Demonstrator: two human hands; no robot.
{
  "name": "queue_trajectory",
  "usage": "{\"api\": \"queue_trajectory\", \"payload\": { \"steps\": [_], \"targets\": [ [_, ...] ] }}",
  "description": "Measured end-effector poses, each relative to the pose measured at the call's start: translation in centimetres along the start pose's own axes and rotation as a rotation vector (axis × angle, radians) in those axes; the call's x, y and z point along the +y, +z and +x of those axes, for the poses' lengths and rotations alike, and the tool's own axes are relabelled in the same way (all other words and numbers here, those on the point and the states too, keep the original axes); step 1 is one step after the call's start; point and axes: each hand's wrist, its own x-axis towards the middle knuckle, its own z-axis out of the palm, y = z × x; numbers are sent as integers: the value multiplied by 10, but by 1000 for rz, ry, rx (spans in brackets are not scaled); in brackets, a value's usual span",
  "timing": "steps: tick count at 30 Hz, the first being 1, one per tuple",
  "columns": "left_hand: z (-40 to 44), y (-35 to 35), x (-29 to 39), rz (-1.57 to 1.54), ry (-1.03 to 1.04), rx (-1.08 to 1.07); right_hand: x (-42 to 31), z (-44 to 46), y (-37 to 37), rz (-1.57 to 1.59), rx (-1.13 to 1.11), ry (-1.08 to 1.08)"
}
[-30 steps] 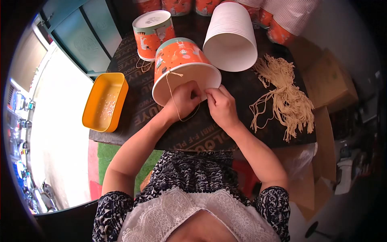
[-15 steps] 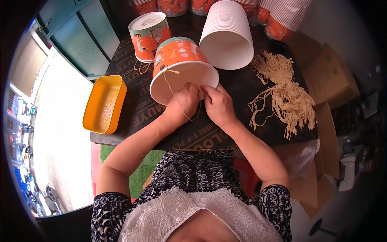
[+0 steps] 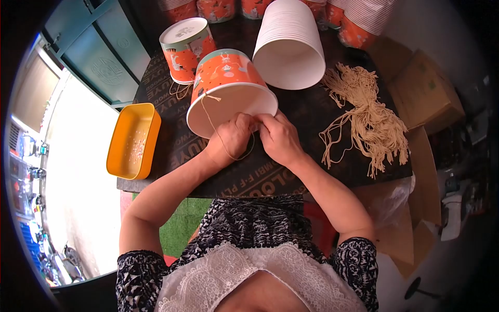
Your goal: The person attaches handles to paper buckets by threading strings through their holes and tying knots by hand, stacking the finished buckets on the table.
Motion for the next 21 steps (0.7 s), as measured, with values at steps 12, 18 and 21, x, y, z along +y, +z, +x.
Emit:
{"api": "queue_trajectory", "payload": {
  "steps": [12, 18, 21],
  "targets": [
    [1, -20, 4, -195, -222, -73, 0, 1, -8, 23, -142, 31],
    [2, -19, 3, -170, -240, -28, -1, 4, -17, -28, -252, -76],
    [3, -18, 1, -178, -270, -8, -4, 5, -19, -36, -259, -100]
  ]
}}
